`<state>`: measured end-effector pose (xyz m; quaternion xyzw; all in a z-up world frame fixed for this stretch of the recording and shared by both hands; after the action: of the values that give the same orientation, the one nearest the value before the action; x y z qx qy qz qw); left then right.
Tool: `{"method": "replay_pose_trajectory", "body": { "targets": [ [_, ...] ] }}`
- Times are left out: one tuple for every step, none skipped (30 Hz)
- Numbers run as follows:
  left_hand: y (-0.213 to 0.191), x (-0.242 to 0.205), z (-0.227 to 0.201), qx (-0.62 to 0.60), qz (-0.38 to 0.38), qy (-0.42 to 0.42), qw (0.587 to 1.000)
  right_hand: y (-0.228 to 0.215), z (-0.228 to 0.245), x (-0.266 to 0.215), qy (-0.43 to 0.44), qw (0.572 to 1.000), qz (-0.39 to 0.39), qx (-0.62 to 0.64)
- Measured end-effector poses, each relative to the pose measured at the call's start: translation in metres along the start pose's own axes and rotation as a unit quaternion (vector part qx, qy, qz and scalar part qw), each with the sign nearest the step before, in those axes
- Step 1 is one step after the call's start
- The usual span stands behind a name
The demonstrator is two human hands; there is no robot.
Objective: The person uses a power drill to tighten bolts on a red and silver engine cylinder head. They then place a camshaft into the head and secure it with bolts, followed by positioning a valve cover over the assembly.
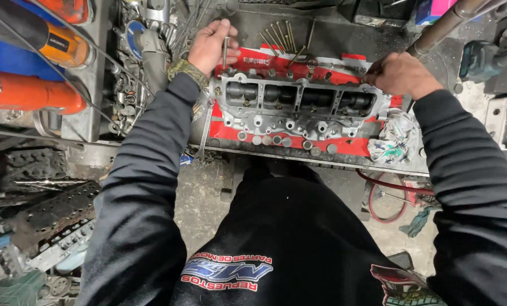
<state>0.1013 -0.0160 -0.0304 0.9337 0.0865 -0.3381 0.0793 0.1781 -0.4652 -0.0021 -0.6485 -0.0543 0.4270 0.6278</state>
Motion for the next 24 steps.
{"method": "replay_pose_trajectory", "body": {
  "targets": [
    [0.0, 0.001, 0.005, 0.0, 0.002, -0.001, 1.0, -0.002, -0.001, 0.002, 0.002, 1.0, 0.001, 0.001],
    [0.003, -0.002, -0.001, 0.183, -0.037, 0.082, 0.979, -0.002, -0.001, 0.005, -0.003, 1.0, 0.012, 0.003],
    [0.011, -0.005, -0.005, 0.358, -0.075, 0.163, 0.916, -0.003, -0.001, 0.006, -0.007, 1.0, 0.022, 0.006],
    [0.011, -0.005, 0.001, 0.358, -0.072, 0.164, 0.916, -0.01, 0.004, 0.004, -0.004, 1.0, 0.023, 0.007],
    [0.013, -0.005, 0.001, 0.435, -0.109, 0.194, 0.873, -0.017, 0.006, 0.002, 0.014, 0.999, 0.042, 0.03],
    [0.016, -0.006, 0.002, 0.506, -0.146, 0.223, 0.82, -0.023, 0.009, 0.0, 0.031, 0.996, 0.06, 0.053],
    [0.019, -0.011, -0.001, 0.506, -0.144, 0.224, 0.82, -0.024, 0.012, -0.001, 0.034, 0.996, 0.06, 0.054],
    [0.022, -0.016, -0.005, 0.502, -0.143, 0.234, 0.82, -0.024, 0.015, -0.003, 0.034, 0.995, 0.063, 0.07],
    [0.024, -0.023, -0.008, 0.498, -0.143, 0.244, 0.82, -0.024, 0.02, -0.004, 0.032, 0.994, 0.066, 0.086],
    [0.028, -0.026, -0.015, 0.498, -0.143, 0.244, 0.82, -0.017, 0.017, -0.001, 0.033, 0.994, 0.066, 0.086],
    [0.027, -0.02, -0.014, 0.447, -0.104, 0.147, 0.876, -0.008, 0.014, 0.004, 0.032, 0.993, 0.107, 0.026],
    [0.027, -0.017, -0.01, 0.39, -0.062, 0.048, 0.918, 0.001, 0.011, 0.008, 0.031, 0.988, 0.147, -0.034],
    [0.027, -0.014, -0.013, 0.39, -0.061, 0.048, 0.918, 0.0, 0.01, 0.007, 0.032, 0.988, 0.147, -0.034],
    [0.025, -0.01, -0.014, 0.328, -0.05, 0.024, 0.943, -0.003, 0.01, 0.007, 0.026, 0.991, 0.133, -0.01],
    [0.024, -0.007, -0.013, 0.264, -0.039, -0.002, 0.964, -0.004, 0.011, 0.008, 0.02, 0.992, 0.12, 0.014],
    [0.023, 0.0, -0.011, 0.265, -0.038, -0.003, 0.964, -0.009, 0.013, 0.003, 0.02, 0.992, 0.121, 0.015],
    [0.025, 0.008, -0.009, 0.247, -0.005, -0.007, 0.969, -0.019, 0.018, 0.0, 0.007, 0.995, 0.098, 0.014],
    [0.027, 0.015, -0.008, 0.229, 0.028, -0.011, 0.973, -0.029, 0.022, -0.003, -0.006, 0.997, 0.074, 0.013],
    [0.028, 0.015, -0.008, 0.231, 0.029, -0.01, 0.973, -0.034, 0.015, -0.008, -0.005, 0.997, 0.073, 0.014],
    [0.034, 0.011, -0.017, 0.276, 0.04, 0.066, 0.958, -0.045, 0.01, -0.013, -0.01, 0.999, 0.024, 0.045],
    [0.041, 0.005, -0.022, 0.318, 0.051, 0.14, 0.936, -0.054, 0.005, -0.02, -0.015, 0.997, -0.024, 0.076],
    [0.047, 0.003, -0.02, 0.318, 0.052, 0.138, 0.936, -0.064, 0.014, -0.034, -0.014, 0.997, -0.022, 0.078],
    [0.053, 0.001, -0.023, 0.303, 0.073, 0.15, 0.938, -0.083, 0.026, -0.045, -0.047, 0.969, -0.09, 0.225],
    [0.058, -0.002, -0.025, 0.287, 0.093, 0.161, 0.94, -0.103, 0.036, -0.058, -0.079, 0.913, -0.156, 0.367]
  ]
}}
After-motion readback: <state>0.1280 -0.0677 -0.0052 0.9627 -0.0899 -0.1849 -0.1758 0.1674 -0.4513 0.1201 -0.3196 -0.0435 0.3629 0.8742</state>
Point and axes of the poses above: each hand's wrist, its own x-axis towards the middle knuckle, its own y-axis out of the palm, z = x × y, the point moved 7 cm from there along x, towards the middle knuckle, and after that the axes turned 13 degrees about -y, right-handed, at the moved point
